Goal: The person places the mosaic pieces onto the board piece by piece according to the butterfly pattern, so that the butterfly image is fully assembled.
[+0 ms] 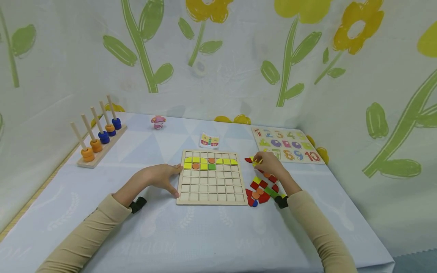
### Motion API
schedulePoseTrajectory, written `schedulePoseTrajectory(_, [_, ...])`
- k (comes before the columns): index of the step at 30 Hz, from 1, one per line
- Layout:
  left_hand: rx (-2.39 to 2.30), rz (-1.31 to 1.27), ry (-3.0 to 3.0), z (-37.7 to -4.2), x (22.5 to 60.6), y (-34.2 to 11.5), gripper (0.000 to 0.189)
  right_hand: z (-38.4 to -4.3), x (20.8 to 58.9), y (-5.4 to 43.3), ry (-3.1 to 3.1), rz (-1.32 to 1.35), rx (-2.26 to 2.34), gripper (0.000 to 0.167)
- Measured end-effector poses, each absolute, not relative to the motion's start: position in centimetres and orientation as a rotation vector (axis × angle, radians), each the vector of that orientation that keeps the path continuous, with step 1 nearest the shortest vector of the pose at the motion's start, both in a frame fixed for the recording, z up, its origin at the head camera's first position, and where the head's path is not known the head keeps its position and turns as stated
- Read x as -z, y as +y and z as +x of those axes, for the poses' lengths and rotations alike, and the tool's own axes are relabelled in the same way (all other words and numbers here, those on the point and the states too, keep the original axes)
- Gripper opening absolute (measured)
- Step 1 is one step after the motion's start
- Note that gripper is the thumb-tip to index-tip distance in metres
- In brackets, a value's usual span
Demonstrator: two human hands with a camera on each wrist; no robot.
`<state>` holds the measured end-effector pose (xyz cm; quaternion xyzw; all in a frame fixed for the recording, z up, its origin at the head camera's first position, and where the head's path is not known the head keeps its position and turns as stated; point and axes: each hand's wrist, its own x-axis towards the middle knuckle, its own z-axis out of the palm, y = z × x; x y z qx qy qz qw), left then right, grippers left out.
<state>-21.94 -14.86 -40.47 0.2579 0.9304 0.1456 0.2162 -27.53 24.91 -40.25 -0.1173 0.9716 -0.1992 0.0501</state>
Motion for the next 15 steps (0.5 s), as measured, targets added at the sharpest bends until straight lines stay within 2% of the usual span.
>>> schedulePoseTrajectory(5, [-0.399, 0.715, 2.579, -21.9, 40.34, -14.89, 0.108, -27.91, 40.81, 25.39, 2.962, -0.31, 0.591, 0.027])
schedulePoseTrajectory(15, [-0.41, 0.721, 2.576, -21.74, 40.03, -14.72, 0.107, -27.95, 40.84, 25.2, 2.931, -0.205, 0.599, 0.024])
